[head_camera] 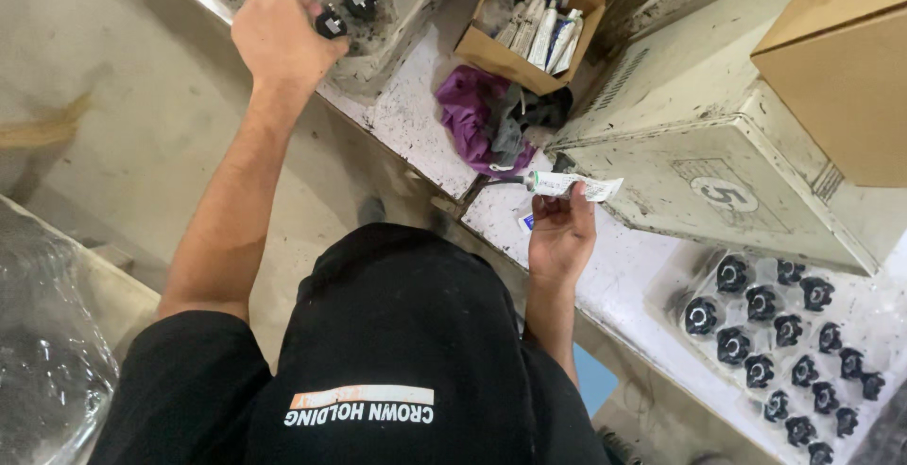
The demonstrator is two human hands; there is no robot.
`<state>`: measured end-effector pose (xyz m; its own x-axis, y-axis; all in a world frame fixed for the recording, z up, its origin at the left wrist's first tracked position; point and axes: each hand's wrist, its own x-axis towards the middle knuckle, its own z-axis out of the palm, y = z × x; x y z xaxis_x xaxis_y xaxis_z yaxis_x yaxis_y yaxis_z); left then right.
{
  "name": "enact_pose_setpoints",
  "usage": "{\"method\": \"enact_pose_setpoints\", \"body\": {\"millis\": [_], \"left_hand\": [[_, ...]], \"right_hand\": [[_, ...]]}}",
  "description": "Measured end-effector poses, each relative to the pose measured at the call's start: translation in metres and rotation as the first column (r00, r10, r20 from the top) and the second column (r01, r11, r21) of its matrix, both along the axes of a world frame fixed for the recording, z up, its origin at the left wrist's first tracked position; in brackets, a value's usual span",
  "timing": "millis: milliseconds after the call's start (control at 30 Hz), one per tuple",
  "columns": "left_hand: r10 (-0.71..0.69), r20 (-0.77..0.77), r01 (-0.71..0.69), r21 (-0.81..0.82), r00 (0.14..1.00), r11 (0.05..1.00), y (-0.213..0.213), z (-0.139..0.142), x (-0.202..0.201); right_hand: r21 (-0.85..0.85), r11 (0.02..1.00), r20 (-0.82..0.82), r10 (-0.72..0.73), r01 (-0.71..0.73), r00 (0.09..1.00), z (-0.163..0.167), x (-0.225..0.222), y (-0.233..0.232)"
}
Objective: The person holds a black rotor-like component in one hand and squeezes adhesive from a tube onto its hub, rotating the part to apply the adhesive around it, then places the finished part into a tray with similar parts and picks up the next one. They occasionally wipe the tube nozzle with a cloth and continue applying adhesive to more parts.
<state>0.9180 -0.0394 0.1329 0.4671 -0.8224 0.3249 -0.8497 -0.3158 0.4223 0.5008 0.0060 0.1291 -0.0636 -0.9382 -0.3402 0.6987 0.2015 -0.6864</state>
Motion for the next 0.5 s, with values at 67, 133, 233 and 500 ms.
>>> {"method": "enact_pose_setpoints", "body": {"millis": [67, 133, 233, 500], "left_hand": [[-0.011, -0.004, 0.012, 0.031, 1.0, 0.999, -0.003, -0.003, 0.004], [-0.026, 0.006, 0.025, 0.031, 1.0, 0.999, -0.005, -0.006, 0.007], [-0.043, 0.034, 0.042, 0.032, 0.998, 0.999, -0.008, -0.013, 0.01], [-0.109, 0.017, 0.107, 0.116, 0.994, 0.987, -0.013, 0.008, 0.011]], "right_hand": [[0.003, 1.0, 0.002, -0.026, 0.026, 1.0, -0.001, 0.001, 0.005], [-0.006, 0.999, 0.005, -0.036, 0.036, 0.999, -0.003, 0.004, 0.009], [-0.009, 0.997, -0.022, -0.078, 0.078, 0.997, -0.005, 0.012, 0.018], [0.009, 0.992, 0.006, -0.13, 0.13, 0.992, -0.004, 0.021, 0.027]]}}
